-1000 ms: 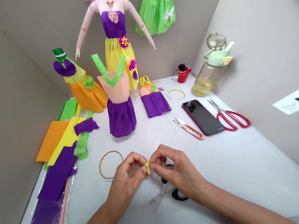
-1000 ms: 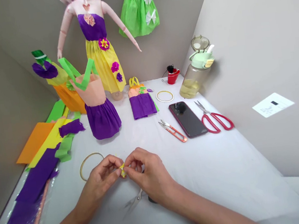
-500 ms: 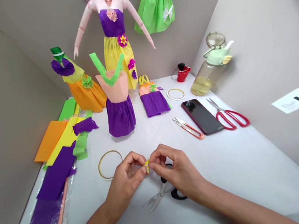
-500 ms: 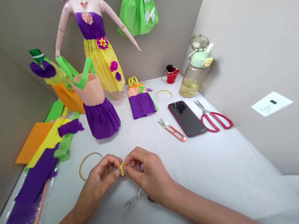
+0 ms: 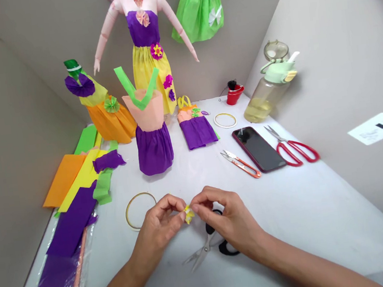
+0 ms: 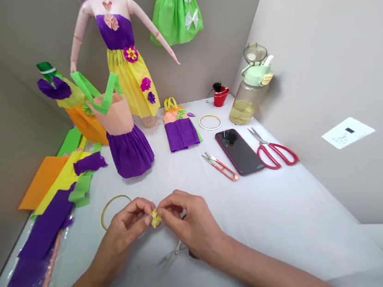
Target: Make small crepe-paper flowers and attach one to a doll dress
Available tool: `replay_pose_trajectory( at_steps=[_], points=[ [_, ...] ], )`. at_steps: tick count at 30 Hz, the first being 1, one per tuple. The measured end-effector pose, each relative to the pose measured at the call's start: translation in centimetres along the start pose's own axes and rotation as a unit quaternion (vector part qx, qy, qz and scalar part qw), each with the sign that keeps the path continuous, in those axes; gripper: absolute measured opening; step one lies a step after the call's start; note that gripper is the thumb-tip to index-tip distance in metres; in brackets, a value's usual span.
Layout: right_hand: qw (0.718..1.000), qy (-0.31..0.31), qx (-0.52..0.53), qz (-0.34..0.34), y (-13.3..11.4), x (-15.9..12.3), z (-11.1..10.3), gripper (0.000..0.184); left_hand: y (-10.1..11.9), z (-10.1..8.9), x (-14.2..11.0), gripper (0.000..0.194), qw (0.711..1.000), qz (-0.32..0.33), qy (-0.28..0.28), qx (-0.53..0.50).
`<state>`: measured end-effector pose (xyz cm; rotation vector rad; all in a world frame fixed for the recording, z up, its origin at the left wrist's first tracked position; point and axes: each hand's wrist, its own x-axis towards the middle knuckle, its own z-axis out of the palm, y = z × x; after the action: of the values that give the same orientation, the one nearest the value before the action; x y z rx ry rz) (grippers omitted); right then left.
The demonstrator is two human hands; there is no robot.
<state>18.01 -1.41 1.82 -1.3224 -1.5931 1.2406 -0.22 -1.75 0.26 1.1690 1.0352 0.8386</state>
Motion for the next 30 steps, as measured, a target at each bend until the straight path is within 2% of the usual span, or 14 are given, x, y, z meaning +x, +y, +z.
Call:
replay_pose_trajectory(
  at_steps=[8,15,23,30],
  points=[
    [0.999,0.027,0.033,0.011,-0.4,0.2,-0.7,0.013,-0.3,-0.2,0.0,0.018,0.999,-0.007,-0.004,-0.041],
    [0.99,-0.09,0.085,0.068,0.0,0.5,-0.9,0.013,-0.5,-0.4,0.0,0.017,0.999,-0.013,-0.016,-0.038],
    [0.986,-0.101,0.11,0.072,0.0,0.5,-0.7,0.005,-0.2,-0.1,0.0,0.018,0.999,-0.015,-0.035,-0.034],
    [0.978,-0.114,0.154,0.086,0.6,0.6,-0.9,0.006,-0.6,-0.3,0.0,0.014,0.999,-0.009,-0.034,-0.035]
  ],
)
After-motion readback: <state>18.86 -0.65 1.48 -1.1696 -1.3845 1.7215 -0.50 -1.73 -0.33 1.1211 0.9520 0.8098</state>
